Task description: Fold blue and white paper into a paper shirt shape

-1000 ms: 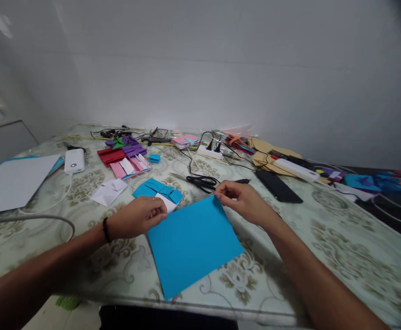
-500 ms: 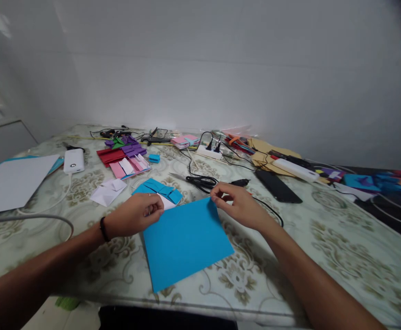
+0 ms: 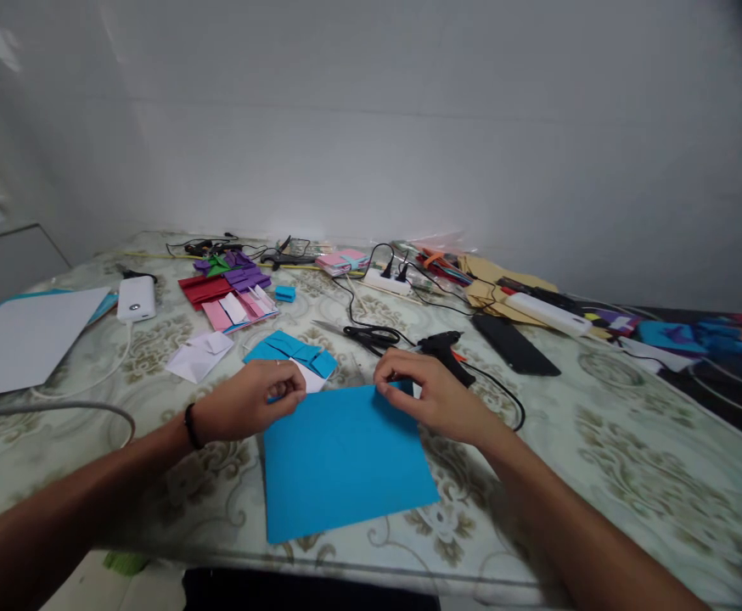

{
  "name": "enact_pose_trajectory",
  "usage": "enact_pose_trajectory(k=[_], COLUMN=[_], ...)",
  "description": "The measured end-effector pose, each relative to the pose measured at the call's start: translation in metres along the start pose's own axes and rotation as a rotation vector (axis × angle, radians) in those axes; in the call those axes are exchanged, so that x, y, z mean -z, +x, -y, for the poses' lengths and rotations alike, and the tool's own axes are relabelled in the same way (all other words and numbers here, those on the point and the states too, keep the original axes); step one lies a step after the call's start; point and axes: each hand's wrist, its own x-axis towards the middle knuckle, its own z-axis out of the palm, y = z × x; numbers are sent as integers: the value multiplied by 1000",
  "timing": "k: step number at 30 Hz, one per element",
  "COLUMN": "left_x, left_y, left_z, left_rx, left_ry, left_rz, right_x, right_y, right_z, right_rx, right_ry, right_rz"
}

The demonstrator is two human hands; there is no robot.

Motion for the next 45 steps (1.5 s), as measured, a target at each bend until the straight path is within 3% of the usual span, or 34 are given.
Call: enact_pose_trajectory(k=[11, 19, 28, 45], left_x=[13, 18, 4, 8], left_y=[5, 6, 6, 5], left_z=[4, 12, 5, 8], left_rx=[110, 168, 112, 168], left_ry=[-78, -90, -120, -172], left_rz=[-64, -143, -47, -112], right_x=[16, -4, -9, -9], right_y=[0, 0, -1, -1], right_z=[-6, -5, -3, -4], right_rx=[-55, -65, -93, -69], right_ry=[-76, 37, 50, 48], right_rz=[-95, 173, 180, 124])
